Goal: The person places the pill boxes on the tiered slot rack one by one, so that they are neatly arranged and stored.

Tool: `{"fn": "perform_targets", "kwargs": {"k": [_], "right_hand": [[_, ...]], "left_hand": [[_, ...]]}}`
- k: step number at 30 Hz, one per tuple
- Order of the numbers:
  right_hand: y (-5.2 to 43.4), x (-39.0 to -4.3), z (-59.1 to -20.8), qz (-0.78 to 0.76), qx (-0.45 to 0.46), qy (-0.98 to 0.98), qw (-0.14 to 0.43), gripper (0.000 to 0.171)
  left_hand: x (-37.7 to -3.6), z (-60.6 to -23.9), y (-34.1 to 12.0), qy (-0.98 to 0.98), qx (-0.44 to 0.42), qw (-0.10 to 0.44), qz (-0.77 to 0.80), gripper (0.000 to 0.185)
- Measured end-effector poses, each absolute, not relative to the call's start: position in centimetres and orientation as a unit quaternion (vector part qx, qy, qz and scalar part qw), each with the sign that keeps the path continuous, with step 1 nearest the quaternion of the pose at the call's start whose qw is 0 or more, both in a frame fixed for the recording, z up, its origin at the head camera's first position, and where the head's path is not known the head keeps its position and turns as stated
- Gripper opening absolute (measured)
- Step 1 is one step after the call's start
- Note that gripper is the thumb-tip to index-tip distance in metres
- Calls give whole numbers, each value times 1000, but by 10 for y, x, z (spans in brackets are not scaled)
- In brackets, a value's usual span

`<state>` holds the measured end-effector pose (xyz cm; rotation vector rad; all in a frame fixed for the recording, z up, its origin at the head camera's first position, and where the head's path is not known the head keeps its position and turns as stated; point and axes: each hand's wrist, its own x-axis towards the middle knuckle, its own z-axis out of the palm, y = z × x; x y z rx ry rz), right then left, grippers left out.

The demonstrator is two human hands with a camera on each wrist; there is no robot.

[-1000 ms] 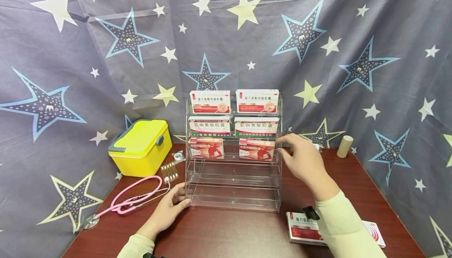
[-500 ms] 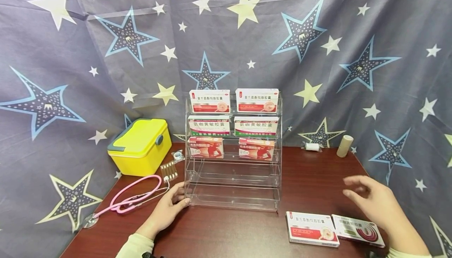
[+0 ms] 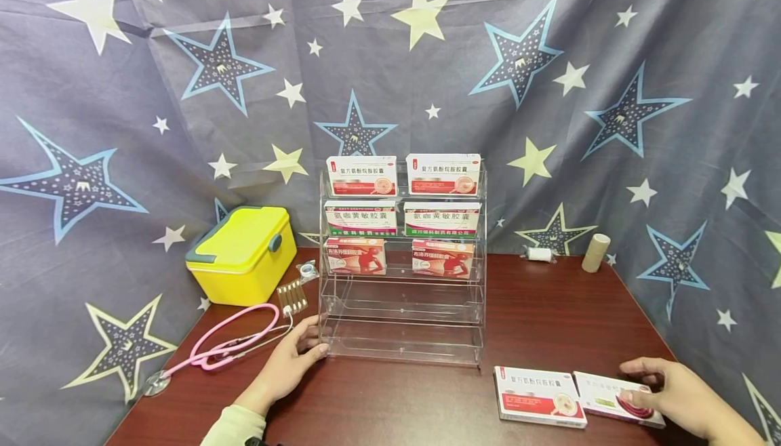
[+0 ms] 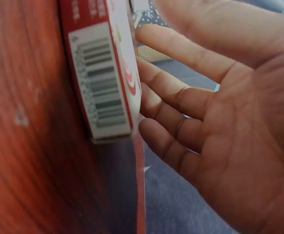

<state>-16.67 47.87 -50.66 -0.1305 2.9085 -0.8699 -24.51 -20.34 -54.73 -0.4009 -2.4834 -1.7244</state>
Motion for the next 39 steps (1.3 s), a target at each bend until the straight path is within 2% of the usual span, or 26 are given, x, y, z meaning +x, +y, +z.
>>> {"fn": "perform_targets", "kwargs": {"k": [7,18,24,32,39], "right_hand": [[483,-164,-512,-272,-61,959,52,42],[480,-163,-516,-292,-58,954,39,22],[481,-164,-517,-296,-45,954,27,24],[479,-166,-517,-271,-2,963,-8,38],[474,-162,-520,-280,-7,956,-84,25]], "left_hand": [[-245,-547,-203,-809,-129,47,-572,55],[-244,-548,-203,-804,-135,48,-577,53],[-244,-547,-203,-805,-133,47,-576,54],[-243,-544,-203,-813,-130,41,-566,54],[-243,-545,-203,-812,-129,44,-568,54]]}}
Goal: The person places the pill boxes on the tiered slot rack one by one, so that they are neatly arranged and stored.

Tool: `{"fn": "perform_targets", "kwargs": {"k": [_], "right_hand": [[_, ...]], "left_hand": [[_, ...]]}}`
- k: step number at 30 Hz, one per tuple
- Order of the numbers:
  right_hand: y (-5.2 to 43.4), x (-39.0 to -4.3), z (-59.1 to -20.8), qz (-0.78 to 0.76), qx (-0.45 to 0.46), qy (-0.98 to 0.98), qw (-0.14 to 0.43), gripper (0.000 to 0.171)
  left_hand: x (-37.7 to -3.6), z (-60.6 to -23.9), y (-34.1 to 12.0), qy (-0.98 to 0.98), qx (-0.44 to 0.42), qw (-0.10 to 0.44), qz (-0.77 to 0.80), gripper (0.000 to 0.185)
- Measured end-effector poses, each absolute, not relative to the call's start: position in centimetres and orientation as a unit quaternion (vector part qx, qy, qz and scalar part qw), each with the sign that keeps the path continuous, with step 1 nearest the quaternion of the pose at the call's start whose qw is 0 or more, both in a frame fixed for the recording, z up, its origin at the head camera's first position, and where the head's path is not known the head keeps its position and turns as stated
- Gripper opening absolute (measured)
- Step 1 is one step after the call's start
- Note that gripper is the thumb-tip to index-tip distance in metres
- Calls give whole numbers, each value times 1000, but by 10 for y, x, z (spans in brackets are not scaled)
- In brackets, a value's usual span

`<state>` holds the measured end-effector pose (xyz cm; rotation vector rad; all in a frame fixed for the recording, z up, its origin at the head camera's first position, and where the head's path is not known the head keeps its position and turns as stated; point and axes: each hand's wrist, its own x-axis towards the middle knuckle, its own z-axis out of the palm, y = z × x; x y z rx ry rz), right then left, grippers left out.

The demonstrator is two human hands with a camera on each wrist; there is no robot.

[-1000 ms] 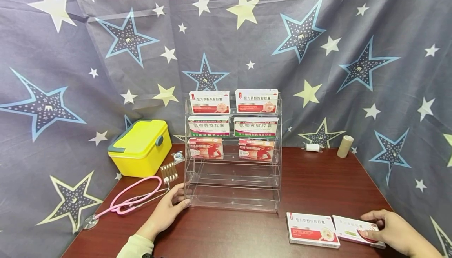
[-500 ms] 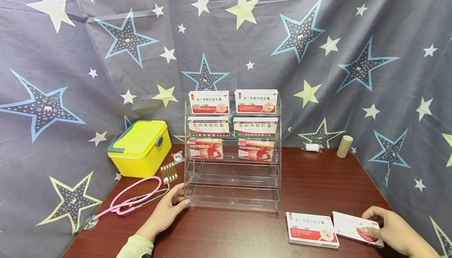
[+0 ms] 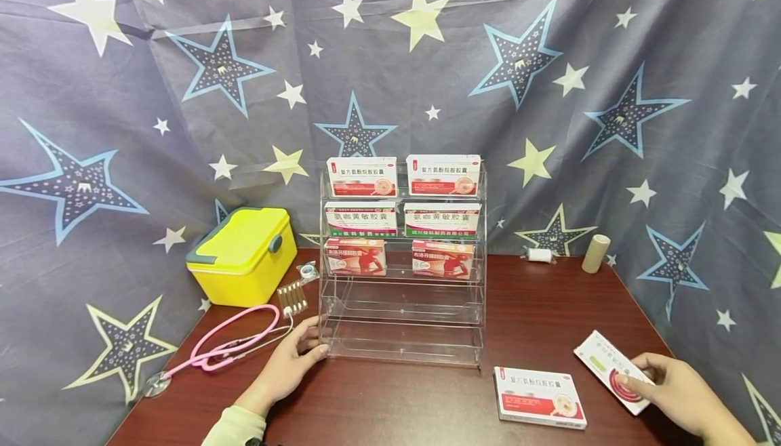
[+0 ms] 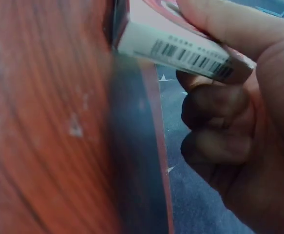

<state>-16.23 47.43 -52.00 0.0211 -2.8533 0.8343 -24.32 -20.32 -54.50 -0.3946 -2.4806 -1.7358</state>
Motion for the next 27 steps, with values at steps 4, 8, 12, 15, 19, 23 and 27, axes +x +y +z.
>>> {"fn": "perform_targets", "kwargs": {"k": [4,8,12,15,19,23,27], "right_hand": [[474,-162,-521,307,3,-946,102,24],[468,-164,-516,328,-3,-937,121,26],[454,-167,-500,338,-1,-930,145,29],[440,-168,-480,337,17,-924,178,29],[410,-173,-444,338,43,-904,257,26],[363,-185,-405,353,82,-880,306,25],[308,-204,-375,349,170,-866,316,25]], "left_hand": [[-243,-544,-204,-816,-127,39,-562,54],[-242,-543,-203,-816,-127,36,-563,54],[-242,-543,-203,-815,-125,41,-564,54],[-242,-543,-203,-815,-126,42,-564,54],[-242,-544,-203,-821,-127,42,-555,54],[-244,-546,-204,-825,-130,47,-548,54],[-245,-548,-204,-827,-133,46,-545,55]]}}
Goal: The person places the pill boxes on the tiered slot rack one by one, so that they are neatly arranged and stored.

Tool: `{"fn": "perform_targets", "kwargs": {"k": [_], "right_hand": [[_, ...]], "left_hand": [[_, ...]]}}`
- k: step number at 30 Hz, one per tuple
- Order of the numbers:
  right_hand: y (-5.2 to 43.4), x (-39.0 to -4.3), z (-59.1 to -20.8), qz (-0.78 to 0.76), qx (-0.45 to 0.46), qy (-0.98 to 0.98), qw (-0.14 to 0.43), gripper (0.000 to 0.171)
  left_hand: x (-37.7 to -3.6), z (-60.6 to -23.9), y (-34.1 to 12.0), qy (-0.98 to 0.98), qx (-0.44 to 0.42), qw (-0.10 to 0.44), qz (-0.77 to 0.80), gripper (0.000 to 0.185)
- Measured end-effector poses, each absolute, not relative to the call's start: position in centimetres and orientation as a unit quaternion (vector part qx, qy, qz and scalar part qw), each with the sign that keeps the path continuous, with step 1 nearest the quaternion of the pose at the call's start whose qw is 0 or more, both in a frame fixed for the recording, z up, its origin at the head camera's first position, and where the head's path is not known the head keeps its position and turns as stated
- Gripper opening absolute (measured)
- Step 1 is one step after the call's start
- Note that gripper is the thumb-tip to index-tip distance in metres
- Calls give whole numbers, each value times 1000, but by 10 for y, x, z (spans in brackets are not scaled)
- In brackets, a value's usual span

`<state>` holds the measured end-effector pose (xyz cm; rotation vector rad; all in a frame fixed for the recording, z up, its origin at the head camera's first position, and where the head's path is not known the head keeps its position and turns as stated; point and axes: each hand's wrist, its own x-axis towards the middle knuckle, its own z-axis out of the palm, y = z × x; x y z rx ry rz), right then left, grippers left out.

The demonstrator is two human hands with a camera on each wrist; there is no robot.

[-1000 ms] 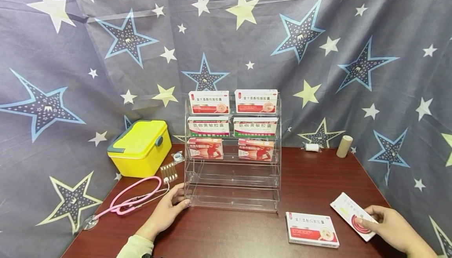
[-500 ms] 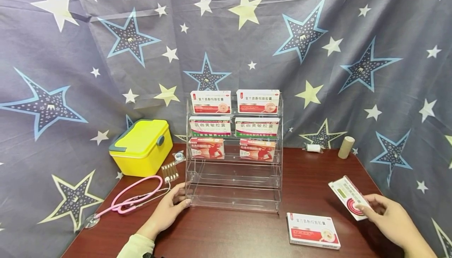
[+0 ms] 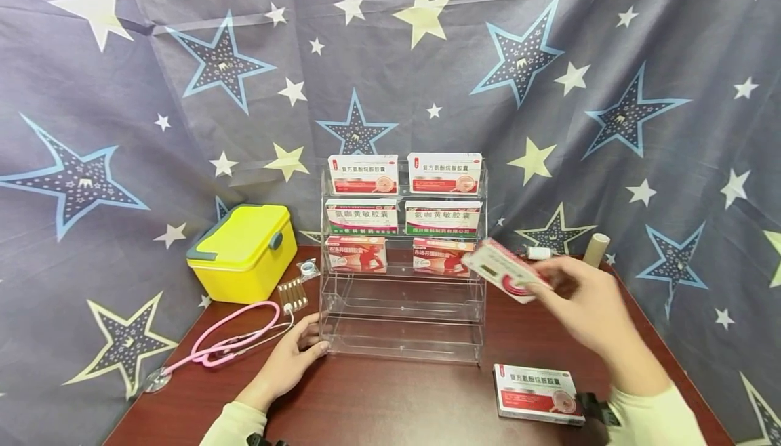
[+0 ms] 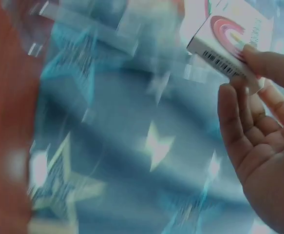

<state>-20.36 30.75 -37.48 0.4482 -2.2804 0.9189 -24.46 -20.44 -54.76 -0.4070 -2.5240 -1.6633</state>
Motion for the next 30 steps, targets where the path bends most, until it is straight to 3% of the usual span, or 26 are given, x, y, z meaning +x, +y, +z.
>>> {"fn": "perform_targets", "kwargs": {"k": [4,8,18,30], "right_hand": [[254,-228,-358,314,279,-855,304,25],[204,-249,-358,271,331,-857,287,24],[123,-282,-400,225,317,-898,206,19],[94,-289,-417,251,296,-900,199,17]], "left_hand": [[-246,-548,-203,-825,-134,45,-547,55],[-247,-548,-203,-823,-144,50,-547,55],[-245,-549,-204,-828,-129,46,-543,56],[-245,-548,-204,-821,-128,45,-555,55]]}}
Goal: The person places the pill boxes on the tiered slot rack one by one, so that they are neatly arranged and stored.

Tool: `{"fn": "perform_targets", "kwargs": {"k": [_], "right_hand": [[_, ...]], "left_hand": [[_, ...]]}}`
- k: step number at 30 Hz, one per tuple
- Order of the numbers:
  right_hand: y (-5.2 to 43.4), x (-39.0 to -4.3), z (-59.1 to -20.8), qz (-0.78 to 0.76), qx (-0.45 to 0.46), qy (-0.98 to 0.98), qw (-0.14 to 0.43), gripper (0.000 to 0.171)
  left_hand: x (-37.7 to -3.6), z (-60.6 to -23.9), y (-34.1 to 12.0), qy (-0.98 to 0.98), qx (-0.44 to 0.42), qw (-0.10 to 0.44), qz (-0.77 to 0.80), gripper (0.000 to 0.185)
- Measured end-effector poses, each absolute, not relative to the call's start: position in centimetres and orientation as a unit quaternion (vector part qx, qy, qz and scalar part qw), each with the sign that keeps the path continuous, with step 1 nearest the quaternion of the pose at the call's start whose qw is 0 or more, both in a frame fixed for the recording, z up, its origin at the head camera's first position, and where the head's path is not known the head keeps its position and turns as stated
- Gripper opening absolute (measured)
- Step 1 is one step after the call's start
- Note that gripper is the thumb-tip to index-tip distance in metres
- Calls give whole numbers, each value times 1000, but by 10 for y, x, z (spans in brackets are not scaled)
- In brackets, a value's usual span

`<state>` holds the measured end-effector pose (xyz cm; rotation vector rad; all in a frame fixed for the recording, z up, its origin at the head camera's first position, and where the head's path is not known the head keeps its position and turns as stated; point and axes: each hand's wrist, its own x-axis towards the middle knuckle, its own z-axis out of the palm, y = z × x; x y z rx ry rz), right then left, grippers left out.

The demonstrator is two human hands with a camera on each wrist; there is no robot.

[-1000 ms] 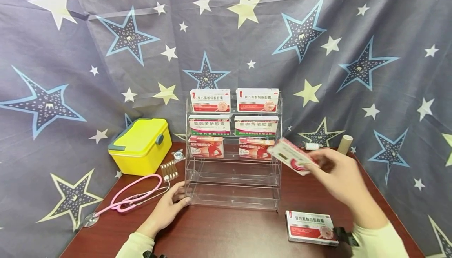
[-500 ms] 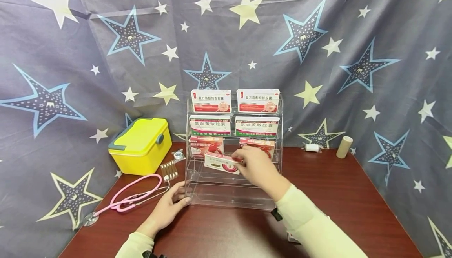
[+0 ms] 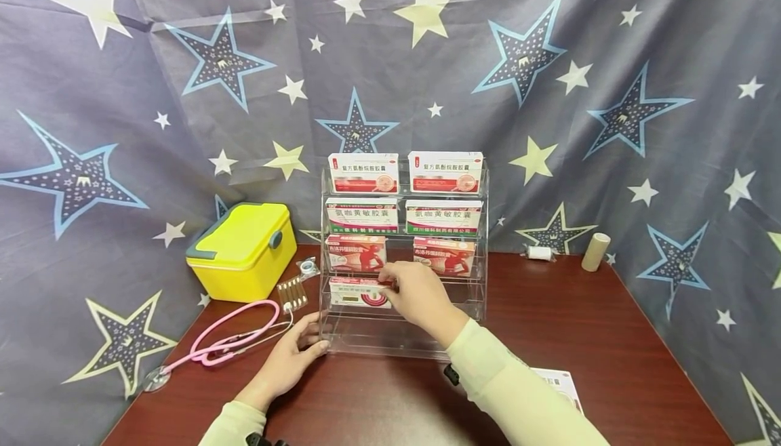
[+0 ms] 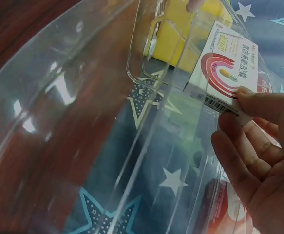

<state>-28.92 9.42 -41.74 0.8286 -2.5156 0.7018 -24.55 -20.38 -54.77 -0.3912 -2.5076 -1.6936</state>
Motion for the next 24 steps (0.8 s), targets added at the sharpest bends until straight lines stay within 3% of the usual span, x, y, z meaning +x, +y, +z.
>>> {"fn": "perform_targets", "kwargs": {"k": [24], "right_hand": [[84,-291,-430,255,285,-905,188,16]], "left_hand": [[-246,-548,-205,-827,-145,53,-541,55]]}}
